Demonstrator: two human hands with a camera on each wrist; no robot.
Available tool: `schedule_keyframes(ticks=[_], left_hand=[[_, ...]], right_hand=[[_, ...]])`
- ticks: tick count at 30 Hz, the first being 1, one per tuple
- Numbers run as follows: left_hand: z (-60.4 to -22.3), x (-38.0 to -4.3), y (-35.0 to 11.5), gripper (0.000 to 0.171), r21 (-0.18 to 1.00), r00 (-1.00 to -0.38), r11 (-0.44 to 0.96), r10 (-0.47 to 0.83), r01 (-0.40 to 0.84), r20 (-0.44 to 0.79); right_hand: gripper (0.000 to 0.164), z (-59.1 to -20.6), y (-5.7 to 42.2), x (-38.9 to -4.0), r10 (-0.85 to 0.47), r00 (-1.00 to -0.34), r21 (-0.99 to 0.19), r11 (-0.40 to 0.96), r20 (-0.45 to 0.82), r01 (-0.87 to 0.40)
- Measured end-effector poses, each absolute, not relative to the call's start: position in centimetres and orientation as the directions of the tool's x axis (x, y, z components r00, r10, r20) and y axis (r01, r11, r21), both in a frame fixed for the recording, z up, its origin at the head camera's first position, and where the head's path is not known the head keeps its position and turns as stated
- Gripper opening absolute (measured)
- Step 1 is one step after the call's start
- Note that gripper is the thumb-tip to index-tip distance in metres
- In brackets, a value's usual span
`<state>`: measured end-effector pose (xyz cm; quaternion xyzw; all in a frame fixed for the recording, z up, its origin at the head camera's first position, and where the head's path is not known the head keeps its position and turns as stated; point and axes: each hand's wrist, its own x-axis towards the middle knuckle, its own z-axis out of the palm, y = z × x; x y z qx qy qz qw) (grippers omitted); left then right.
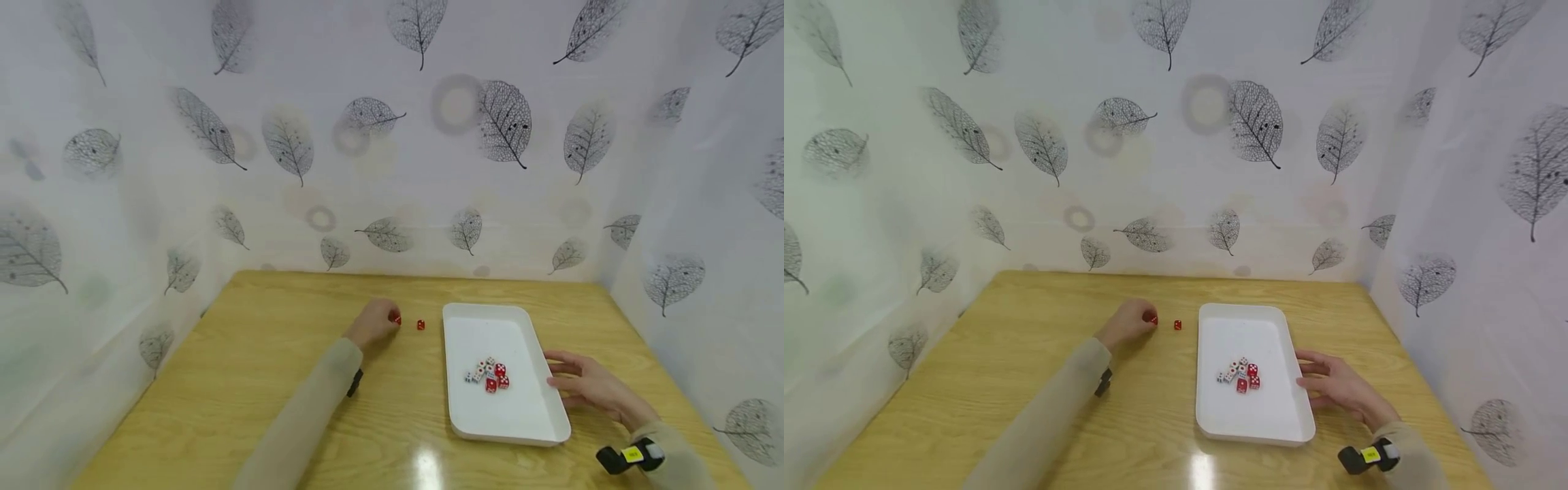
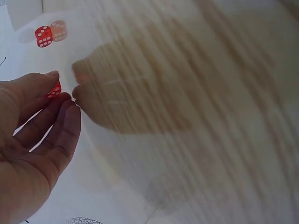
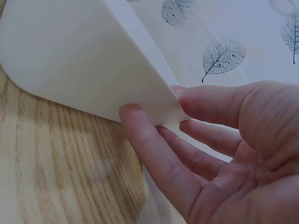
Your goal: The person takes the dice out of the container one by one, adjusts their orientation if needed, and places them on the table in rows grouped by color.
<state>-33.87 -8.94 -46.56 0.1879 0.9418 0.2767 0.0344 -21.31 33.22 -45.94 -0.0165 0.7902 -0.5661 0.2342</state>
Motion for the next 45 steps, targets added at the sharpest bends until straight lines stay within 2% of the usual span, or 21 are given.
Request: schedule_keyframes(ticks=[11,25,35,42,45], left_hand=[[-46.9,-34.6,-8.4,0.004,0.490,-0.923,0.804,0.386,0.338,0.004],[-47.0,-34.5,-8.9,0.010,0.530,-0.919,0.776,0.394,0.343,0.018],[-45.6,-33.5,-9.6,0.035,0.575,-0.944,0.776,0.329,0.261,-0.016],[-44.0,-32.8,-9.3,0.027,0.545,-0.925,0.766,0.378,0.341,0.048],[-43.8,-32.4,-9.2,0.020,0.535,-0.920,0.770,0.390,0.349,0.039]], right_hand=[[0.077,-46.1,33.6,-21.5,-0.293,-0.882,-0.899,0.354,-0.369,0.259],[0.078,-46.1,33.3,-21.4,-0.298,-0.880,-0.901,0.347,-0.370,0.261],[0.077,-45.8,33.3,-21.5,-0.295,-0.881,-0.902,0.344,-0.369,0.262],[0.076,-45.8,33.3,-21.4,-0.296,-0.885,-0.904,0.344,-0.361,0.254],[0.077,-45.8,33.2,-21.4,-0.293,-0.885,-0.901,0.354,-0.363,0.252]])
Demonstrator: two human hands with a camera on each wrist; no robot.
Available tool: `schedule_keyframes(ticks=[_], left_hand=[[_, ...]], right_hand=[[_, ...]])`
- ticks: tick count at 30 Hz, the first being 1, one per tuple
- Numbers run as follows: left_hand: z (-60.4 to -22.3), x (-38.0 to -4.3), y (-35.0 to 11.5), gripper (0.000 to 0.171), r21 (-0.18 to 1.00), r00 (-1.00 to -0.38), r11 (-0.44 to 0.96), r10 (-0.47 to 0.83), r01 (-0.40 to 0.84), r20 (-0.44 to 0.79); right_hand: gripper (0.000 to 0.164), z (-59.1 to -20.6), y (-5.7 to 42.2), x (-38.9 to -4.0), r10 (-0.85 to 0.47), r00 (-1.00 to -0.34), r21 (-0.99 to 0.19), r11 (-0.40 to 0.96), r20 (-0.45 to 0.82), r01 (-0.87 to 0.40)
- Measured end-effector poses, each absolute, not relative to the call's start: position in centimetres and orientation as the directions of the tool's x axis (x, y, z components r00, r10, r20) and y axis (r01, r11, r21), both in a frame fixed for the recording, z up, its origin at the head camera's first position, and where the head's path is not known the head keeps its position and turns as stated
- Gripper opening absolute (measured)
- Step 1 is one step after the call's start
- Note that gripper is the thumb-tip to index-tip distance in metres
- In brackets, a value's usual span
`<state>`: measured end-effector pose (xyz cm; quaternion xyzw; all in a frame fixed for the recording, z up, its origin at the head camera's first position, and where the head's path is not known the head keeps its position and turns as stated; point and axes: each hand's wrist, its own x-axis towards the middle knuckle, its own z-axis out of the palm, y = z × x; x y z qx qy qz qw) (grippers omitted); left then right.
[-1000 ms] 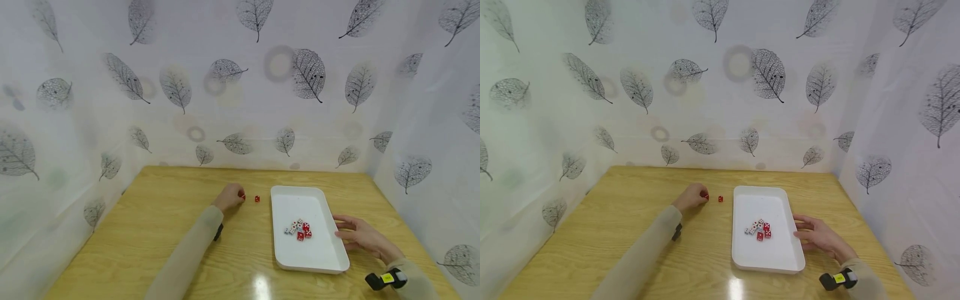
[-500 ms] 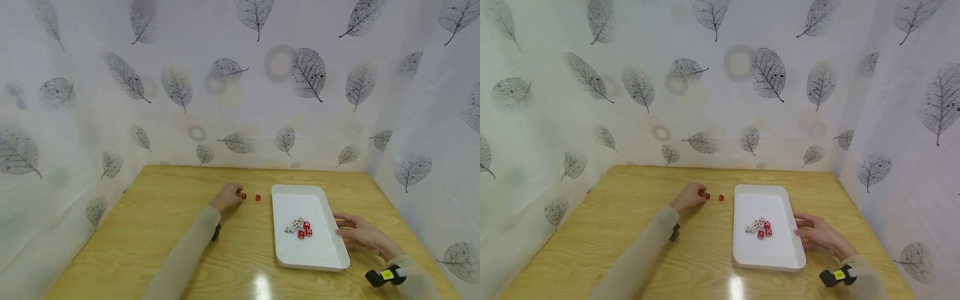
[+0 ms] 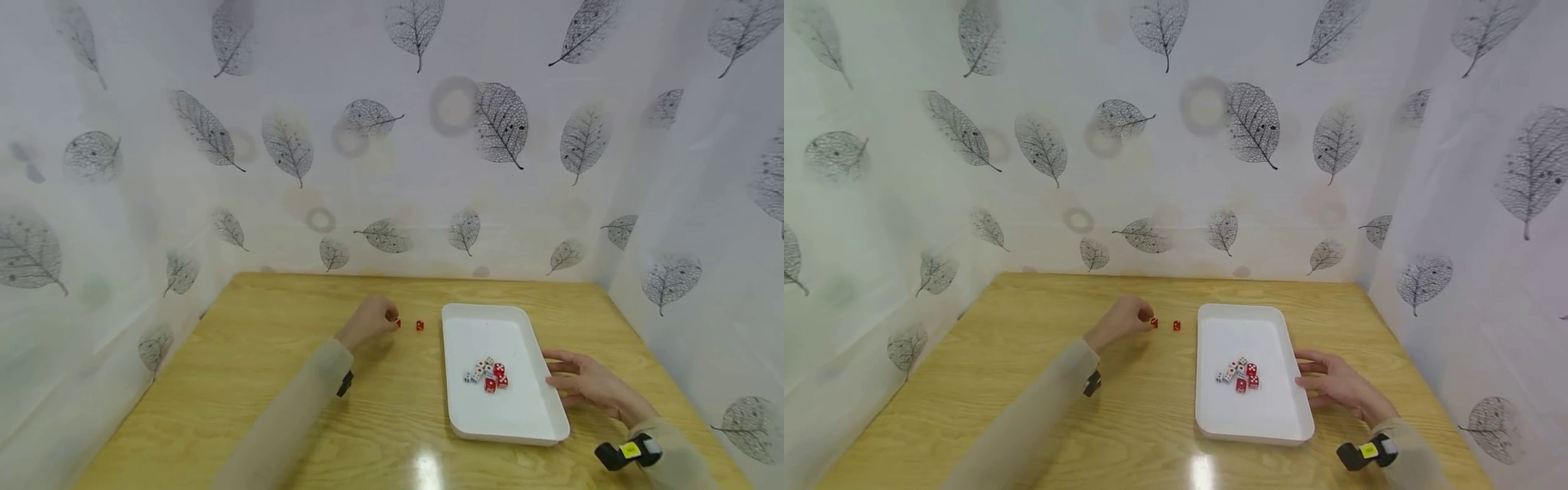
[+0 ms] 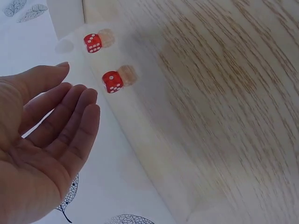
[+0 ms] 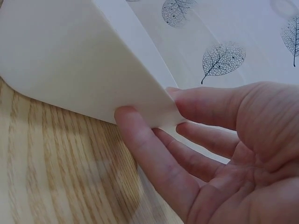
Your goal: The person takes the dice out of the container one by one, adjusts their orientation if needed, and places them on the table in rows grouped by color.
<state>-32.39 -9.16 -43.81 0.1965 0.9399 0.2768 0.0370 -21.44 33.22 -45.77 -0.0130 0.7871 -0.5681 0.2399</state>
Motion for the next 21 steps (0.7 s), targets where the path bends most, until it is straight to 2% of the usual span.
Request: schedule_keyframes(ticks=[8,16,21], left_hand=[[-43.5,-31.6,-8.8,0.005,0.496,-0.893,0.770,0.449,0.401,0.025],[-43.2,-30.5,-6.6,0.007,0.501,-0.827,0.699,0.559,0.510,0.061],[-42.6,-29.6,-5.0,0.024,0.517,-0.792,0.655,0.606,0.551,0.076]], right_hand=[[0.078,-45.7,33.2,-21.5,-0.294,-0.885,-0.902,0.351,-0.362,0.252],[0.078,-46.1,33.4,-21.6,-0.303,-0.886,-0.909,0.339,-0.351,0.244],[0.077,-46.1,33.4,-21.5,-0.317,-0.885,-0.915,0.326,-0.342,0.237]])
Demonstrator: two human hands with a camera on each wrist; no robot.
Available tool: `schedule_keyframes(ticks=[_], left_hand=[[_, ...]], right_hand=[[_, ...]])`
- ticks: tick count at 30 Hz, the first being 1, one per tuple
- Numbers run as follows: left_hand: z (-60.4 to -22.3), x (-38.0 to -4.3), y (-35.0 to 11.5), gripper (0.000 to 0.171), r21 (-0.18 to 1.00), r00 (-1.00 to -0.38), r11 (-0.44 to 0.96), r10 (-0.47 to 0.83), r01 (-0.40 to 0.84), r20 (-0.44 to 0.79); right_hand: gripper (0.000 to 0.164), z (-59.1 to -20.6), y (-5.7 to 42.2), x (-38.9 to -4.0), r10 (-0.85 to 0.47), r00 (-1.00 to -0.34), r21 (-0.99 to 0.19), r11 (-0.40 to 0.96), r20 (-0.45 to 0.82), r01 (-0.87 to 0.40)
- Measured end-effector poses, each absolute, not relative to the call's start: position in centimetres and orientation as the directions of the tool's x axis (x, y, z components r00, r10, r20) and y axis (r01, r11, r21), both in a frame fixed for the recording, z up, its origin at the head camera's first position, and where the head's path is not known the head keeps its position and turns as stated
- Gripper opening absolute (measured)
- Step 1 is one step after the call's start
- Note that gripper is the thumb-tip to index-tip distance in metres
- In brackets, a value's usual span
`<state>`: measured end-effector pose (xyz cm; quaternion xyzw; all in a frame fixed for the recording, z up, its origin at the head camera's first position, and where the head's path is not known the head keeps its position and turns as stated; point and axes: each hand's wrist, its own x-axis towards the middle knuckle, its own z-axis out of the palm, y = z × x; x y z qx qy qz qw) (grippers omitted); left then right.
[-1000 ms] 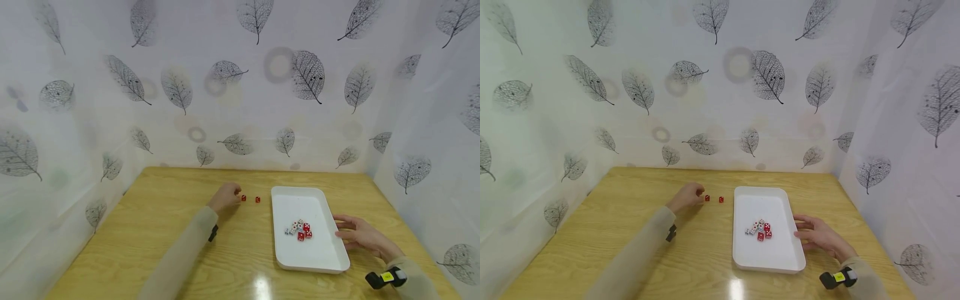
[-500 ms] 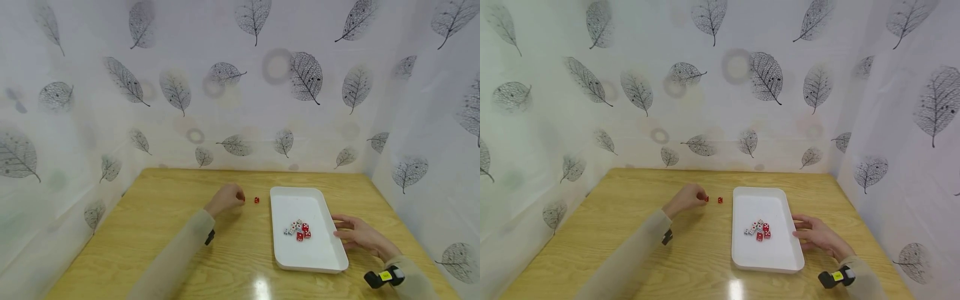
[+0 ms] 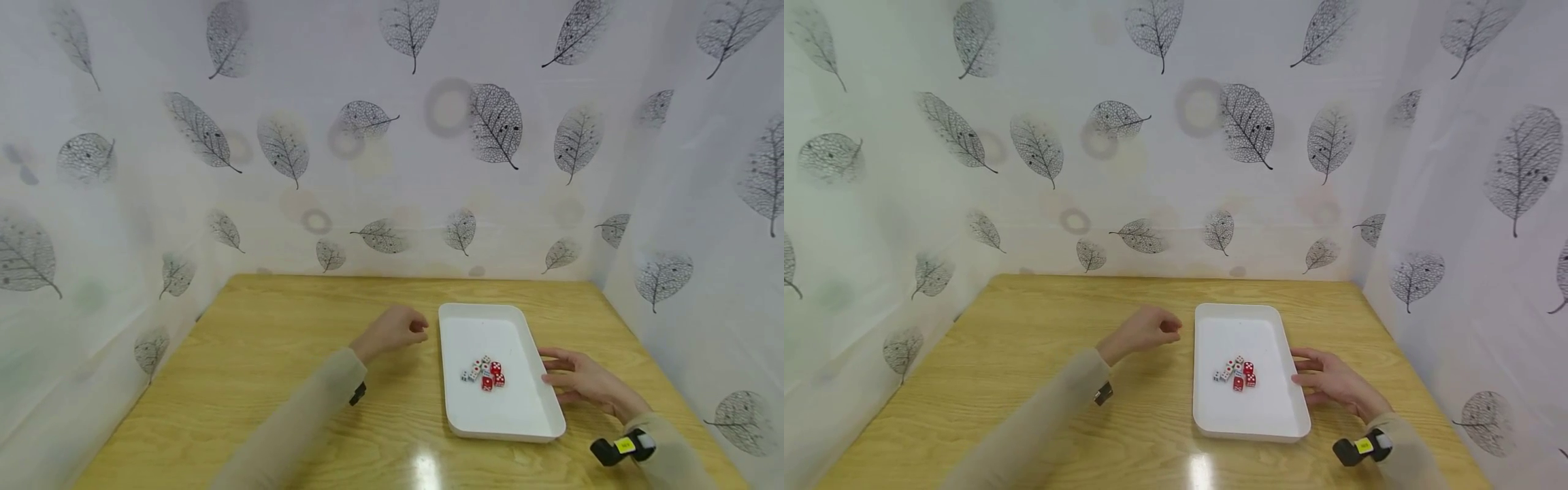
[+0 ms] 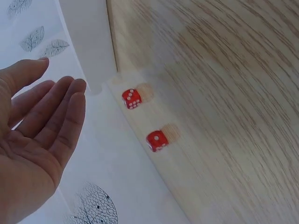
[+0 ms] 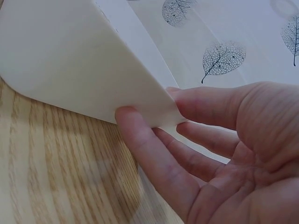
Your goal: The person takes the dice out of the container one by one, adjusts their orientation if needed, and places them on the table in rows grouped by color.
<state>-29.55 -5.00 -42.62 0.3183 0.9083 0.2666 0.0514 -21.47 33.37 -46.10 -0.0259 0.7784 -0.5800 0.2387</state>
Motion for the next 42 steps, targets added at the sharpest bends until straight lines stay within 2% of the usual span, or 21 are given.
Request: schedule_keyframes(ticks=[9,15,18,31,34,38,42], left_hand=[[-42.8,-28.8,-2.9,0.022,0.468,-0.764,0.634,0.626,0.616,0.156],[-43.1,-27.8,-0.9,0.034,0.422,-0.712,0.600,0.677,0.679,0.184],[-42.8,-27.1,0.1,0.039,0.413,-0.704,0.604,0.696,0.682,0.143],[-43.7,-25.3,4.2,0.041,0.415,-0.664,0.602,0.748,0.682,0.005],[-44.0,-24.9,4.9,0.042,0.357,-0.646,0.607,0.763,0.710,-0.014],[-44.4,-24.6,5.5,0.032,0.258,-0.614,0.595,0.789,0.761,-0.008],[-45.1,-24.6,5.9,0.030,0.184,-0.592,0.581,0.806,0.793,0.007]], right_hand=[[0.077,-45.9,33.3,-21.5,-0.329,-0.884,-0.921,0.316,-0.332,0.228],[0.078,-45.9,33.4,-21.6,-0.318,-0.885,-0.916,0.324,-0.341,0.236],[0.077,-45.8,33.5,-21.7,-0.316,-0.886,-0.915,0.330,-0.340,0.233],[0.077,-46.1,33.6,-21.7,-0.339,-0.882,-0.924,0.309,-0.328,0.225],[0.076,-46.1,33.6,-21.6,-0.347,-0.880,-0.926,0.307,-0.323,0.218],[0.076,-46.0,33.6,-21.5,-0.340,-0.882,-0.923,0.313,-0.328,0.223],[0.076,-46.0,33.6,-21.4,-0.341,-0.880,-0.922,0.313,-0.331,0.226]])
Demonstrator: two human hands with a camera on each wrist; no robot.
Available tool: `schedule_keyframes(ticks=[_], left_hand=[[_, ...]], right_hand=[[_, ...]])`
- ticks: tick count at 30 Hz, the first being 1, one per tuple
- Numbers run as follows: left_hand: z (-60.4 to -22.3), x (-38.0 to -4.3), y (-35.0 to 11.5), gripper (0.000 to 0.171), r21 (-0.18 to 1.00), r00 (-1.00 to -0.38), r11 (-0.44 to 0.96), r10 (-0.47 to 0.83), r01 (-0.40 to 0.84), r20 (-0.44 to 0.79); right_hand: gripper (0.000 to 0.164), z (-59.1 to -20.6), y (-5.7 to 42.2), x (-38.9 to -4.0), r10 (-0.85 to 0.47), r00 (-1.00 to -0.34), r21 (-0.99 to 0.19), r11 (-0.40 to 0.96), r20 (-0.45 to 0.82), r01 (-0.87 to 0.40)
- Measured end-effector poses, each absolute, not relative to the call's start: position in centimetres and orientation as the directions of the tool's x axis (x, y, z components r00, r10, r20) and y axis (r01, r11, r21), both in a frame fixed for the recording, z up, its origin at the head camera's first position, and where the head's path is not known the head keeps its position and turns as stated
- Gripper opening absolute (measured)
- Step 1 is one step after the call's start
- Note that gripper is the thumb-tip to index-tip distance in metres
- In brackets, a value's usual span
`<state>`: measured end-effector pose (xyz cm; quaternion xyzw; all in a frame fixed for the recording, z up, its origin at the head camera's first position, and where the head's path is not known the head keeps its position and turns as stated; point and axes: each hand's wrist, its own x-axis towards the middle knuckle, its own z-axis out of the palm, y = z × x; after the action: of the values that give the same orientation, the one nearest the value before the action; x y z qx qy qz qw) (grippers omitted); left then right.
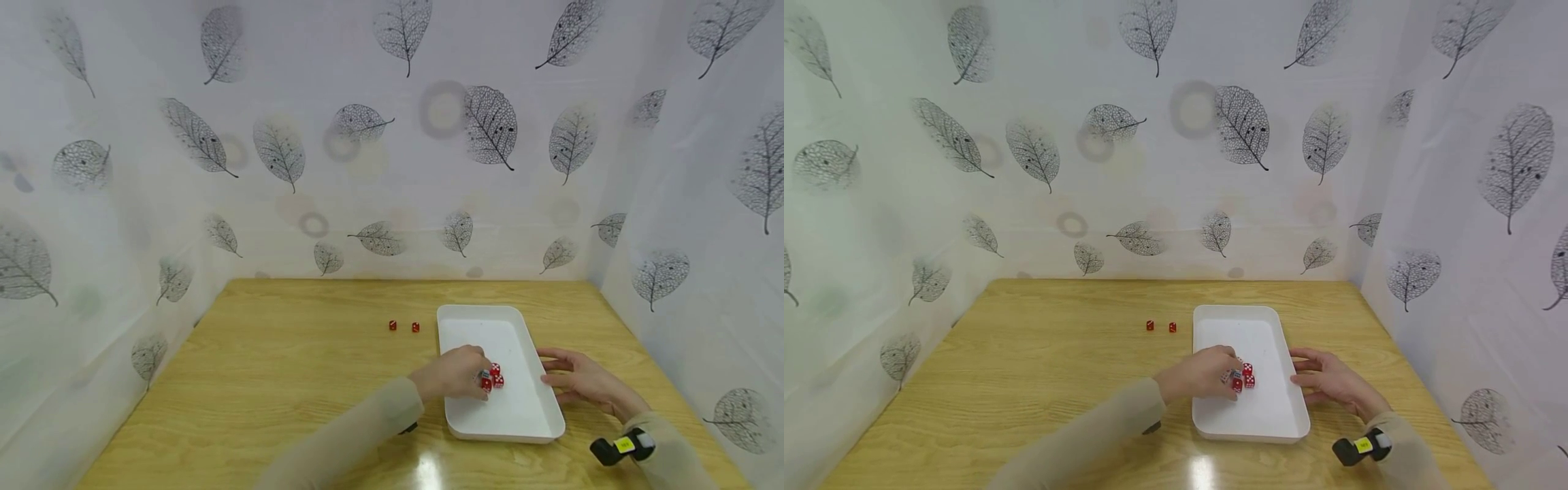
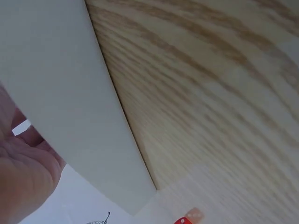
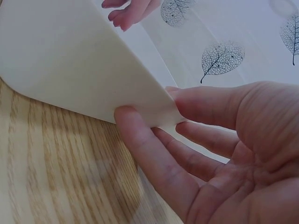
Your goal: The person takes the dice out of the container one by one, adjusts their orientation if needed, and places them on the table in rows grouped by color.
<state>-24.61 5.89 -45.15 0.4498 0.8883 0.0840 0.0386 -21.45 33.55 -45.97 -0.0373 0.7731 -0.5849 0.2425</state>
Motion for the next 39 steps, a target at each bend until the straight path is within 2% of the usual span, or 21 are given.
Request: schedule_keyframes(ticks=[5,14,30,34,39], left_hand=[[-45.7,-24.9,6.0,0.031,0.172,-0.592,0.581,0.805,0.795,0.019],[-46.0,-25.1,6.1,0.017,0.166,-0.583,0.572,0.813,0.803,0.018],[-46.1,-25.2,6.1,0.012,0.178,-0.585,0.572,0.810,0.800,0.026],[-45.9,-25.1,5.7,0.011,0.202,-0.604,0.584,0.796,0.786,0.047],[-45.4,-25.2,5.0,0.014,0.306,-0.657,0.612,0.751,0.729,0.067]], right_hand=[[0.077,-45.8,33.3,-21.6,-0.344,-0.879,-0.922,0.317,-0.331,0.223],[0.077,-45.7,33.0,-21.5,-0.313,-0.883,-0.908,0.345,-0.349,0.237],[0.078,-46.2,33.3,-21.9,-0.301,-0.883,-0.903,0.351,-0.359,0.248],[0.079,-46.4,33.3,-21.9,-0.302,-0.881,-0.901,0.351,-0.365,0.254],[0.079,-46.4,33.5,-21.9,-0.305,-0.881,-0.902,0.354,-0.361,0.247]])
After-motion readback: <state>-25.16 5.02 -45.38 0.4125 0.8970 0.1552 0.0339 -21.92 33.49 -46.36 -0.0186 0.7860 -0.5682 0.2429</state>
